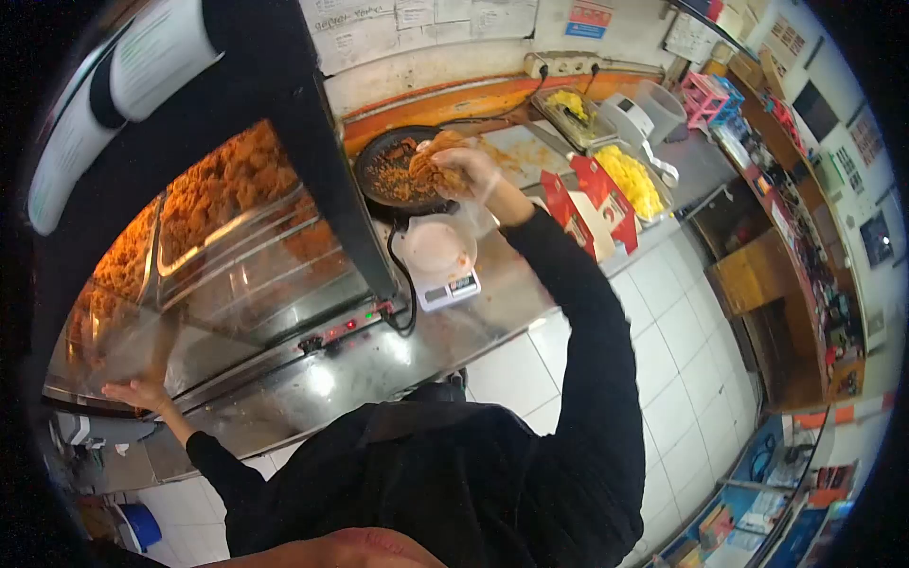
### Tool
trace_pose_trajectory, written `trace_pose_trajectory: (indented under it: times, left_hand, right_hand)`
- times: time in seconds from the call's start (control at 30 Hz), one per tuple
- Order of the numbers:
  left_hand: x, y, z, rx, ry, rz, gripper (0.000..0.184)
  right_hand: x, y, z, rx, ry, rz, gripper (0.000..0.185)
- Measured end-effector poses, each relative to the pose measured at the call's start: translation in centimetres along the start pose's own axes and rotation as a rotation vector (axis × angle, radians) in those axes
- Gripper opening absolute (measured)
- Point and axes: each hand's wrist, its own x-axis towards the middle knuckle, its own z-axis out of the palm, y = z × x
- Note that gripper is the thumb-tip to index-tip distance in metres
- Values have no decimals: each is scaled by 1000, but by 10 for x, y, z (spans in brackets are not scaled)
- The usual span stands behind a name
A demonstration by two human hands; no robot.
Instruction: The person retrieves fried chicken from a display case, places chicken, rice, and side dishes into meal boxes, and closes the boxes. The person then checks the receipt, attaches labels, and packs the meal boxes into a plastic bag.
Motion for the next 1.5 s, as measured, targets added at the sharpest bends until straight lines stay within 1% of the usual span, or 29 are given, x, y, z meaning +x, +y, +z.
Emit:
trace_pose_trajectory:
  times: [0.07, 0.1, 0.17, 0.2, 0.23, 0.27, 0.33, 0.37, 0.43, 0.5, 0.57, 0.63, 0.7, 0.77, 0.83, 0.9, 0.97, 1.0, 1.03, 1.1, 1.13, 1.2, 1.23, 1.27, 1.3, 1.37, 1.4, 1.43, 1.5]
  left_hand:
    - [-5, -19, -12, 66, -50, -56, 67]
    - [-11, -24, -19, 37, -171, -252, 66]
    - [-20, -8, -35, 32, -257, -454, 66]
    - [-25, 11, -44, 83, -372, -438, 66]
    - [-27, 37, -53, 133, -486, -422, 66]
    - [-33, 60, -60, 112, -496, -428, 67]
    - [-51, 104, -83, 109, -506, -457, 71]
    - [-60, 123, -95, 124, -503, -484, 73]
    - [-93, 142, -124, 175, -486, -526, 74]
    - [-100, 175, -161, 235, -494, -573, 74]
    - [-106, 233, -186, 307, -465, -896, 76]
    - [-112, 279, -205, 348, -433, -921, 78]
    - [-122, 323, -220, 385, -446, -962, 78]
    - [-121, 369, -231, 413, -424, -1008, 78]
    - [-119, 409, -240, 421, -431, -1095, 77]
    - [-122, 438, -249, 441, -429, -1134, 77]
    - [-123, 461, -246, 449, -416, -1178, 77]
    - [-122, 469, -239, 431, -395, -1187, 76]
    - [-121, 478, -235, 417, -376, -1197, 76]
    - [-118, 490, -221, 381, -364, -1191, 76]
    - [-116, 493, -218, 317, -352, -1159, 76]
    - [-107, 503, -215, 352, -390, -1128, 76]
    - [-103, 505, -213, 369, -441, -1093, 77]
    - [-102, 507, -214, 374, -445, -1086, 76]
    - [-103, 507, -215, 381, -448, -1087, 76]
    - [-105, 507, -218, 347, -433, -1123, 76]
    - [-102, 509, -218, 348, -435, -1122, 76]
    - [-98, 511, -216, 355, -453, -1118, 76]
    - [-93, 510, -217, 363, -464, -1112, 76]
  right_hand:
    - [89, 28, -53, -197, -123, 281, 31]
    - [112, 39, -60, -196, -147, 287, 31]
    - [161, 49, -65, -590, 5, 477, 17]
    - [196, 67, -84, -611, -57, 473, 10]
    - [215, 71, -91, -851, -186, 312, 16]
    - [222, 69, -86, -835, -248, 228, 18]
    - [231, 70, -87, -861, -384, 297, 22]
    - [240, 65, -93, -912, -459, 448, 28]
    - [246, 41, -95, -1049, -650, 317, 38]
    - [227, -13, -69, -1621, -785, 280, 49]
    - [233, -10, -79, -2127, -815, 30, 60]
    - [210, -6, -90, -2199, -1000, 25, 76]
    - [192, 1, -113, -2178, -954, -541, 81]
    - [199, -4, -122, -2117, -1002, -391, 83]
    - [226, -29, -127, -1958, -807, -202, 76]
    - [241, -2, -147, -2060, -673, -110, 78]
    - [220, 3, -142, -2100, -544, 88, 81]
    - [227, 17, -153, -2237, -553, -20, 83]
    - [236, 27, -163, -2246, -588, -18, 83]
    - [257, 39, -175, -2211, -503, -150, 80]
    - [260, 26, -166, -2163, -536, -16, 66]
    - [323, 57, -227, -1384, -637, -101, 31]
    - [311, 32, -213, -815, -548, 245, 23]
    - [326, 41, -215, -302, -401, 650, 26]
    - [317, 35, -206, -300, -403, 656, 26]
    - [276, -3, -159, -846, -434, 430, 34]
    - [274, -15, -143, -1350, -609, 89, 46]
    - [266, -27, -124, -1347, -610, 81, 46]
    - [237, -50, -88, -1617, -500, -462, 58]
